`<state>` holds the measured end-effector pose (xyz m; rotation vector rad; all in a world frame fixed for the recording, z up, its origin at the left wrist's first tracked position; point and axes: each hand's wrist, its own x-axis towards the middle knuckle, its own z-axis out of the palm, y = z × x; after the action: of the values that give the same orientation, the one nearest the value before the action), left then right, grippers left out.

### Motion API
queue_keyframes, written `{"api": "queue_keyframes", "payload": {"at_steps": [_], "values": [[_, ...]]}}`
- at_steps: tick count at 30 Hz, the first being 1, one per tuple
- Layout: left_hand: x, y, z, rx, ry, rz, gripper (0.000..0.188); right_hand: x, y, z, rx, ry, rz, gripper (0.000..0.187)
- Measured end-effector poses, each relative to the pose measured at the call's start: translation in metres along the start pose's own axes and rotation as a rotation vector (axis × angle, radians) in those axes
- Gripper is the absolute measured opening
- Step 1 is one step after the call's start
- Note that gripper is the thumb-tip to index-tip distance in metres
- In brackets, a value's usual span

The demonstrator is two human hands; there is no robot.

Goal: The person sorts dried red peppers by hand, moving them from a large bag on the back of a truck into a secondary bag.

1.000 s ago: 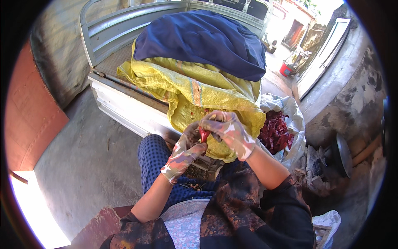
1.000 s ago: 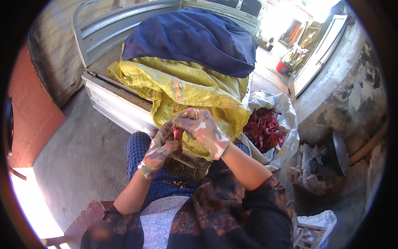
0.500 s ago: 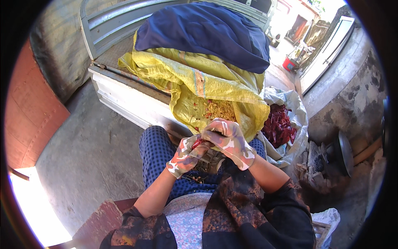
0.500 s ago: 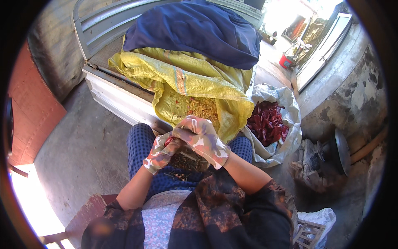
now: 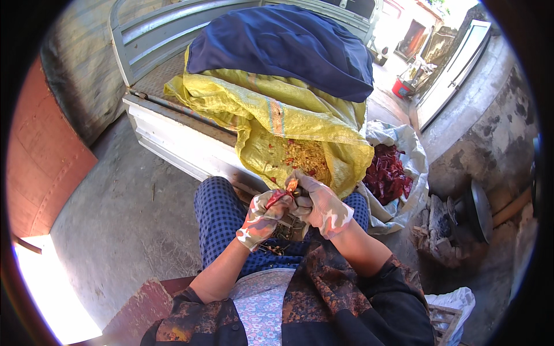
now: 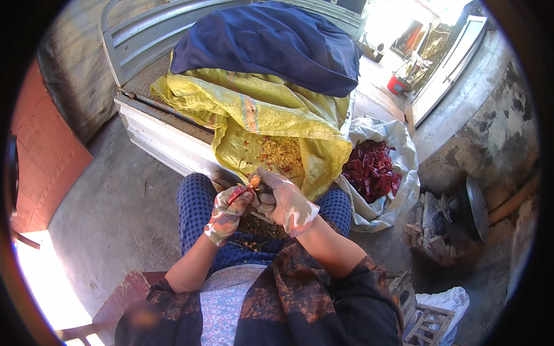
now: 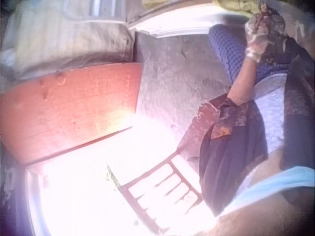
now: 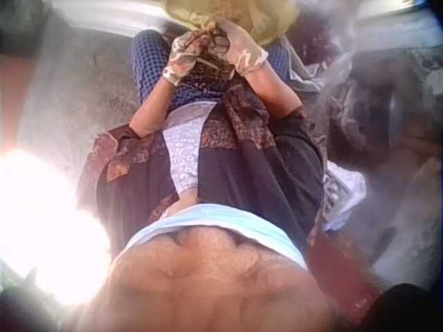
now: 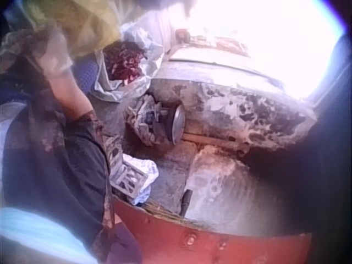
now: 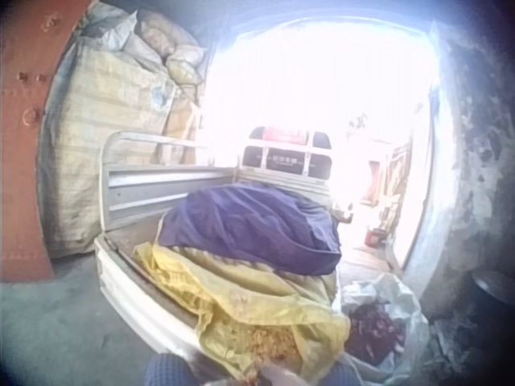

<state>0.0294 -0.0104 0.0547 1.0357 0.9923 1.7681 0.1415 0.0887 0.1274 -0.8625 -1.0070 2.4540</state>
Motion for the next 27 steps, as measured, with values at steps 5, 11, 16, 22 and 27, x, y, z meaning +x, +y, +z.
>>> {"api": "queue_keyframes", "payload": {"at_steps": [5,11,16,22,27], "values": [[0.007,0.004,-0.002,-0.150,0.118,-0.037,0.033,0.003,-0.009,-0.024,-0.353,0.012,-0.114,0.021],[0.007,0.014,-0.003,-0.388,0.097,-0.105,0.034,-0.019,0.006,-0.026,-0.696,-0.155,-0.266,0.047],[0.015,-0.003,-0.007,-0.475,0.056,-0.051,0.026,-0.021,0.031,-0.006,0.054,-0.283,-0.279,0.073],[0.008,0.010,0.012,-0.372,0.170,-0.144,0.028,-0.023,0.038,0.003,-1.146,0.084,-0.864,0.072],[0.016,0.009,0.033,-0.190,0.051,-0.074,0.045,-0.031,0.032,0.000,-1.058,0.162,-0.996,0.068]]}}
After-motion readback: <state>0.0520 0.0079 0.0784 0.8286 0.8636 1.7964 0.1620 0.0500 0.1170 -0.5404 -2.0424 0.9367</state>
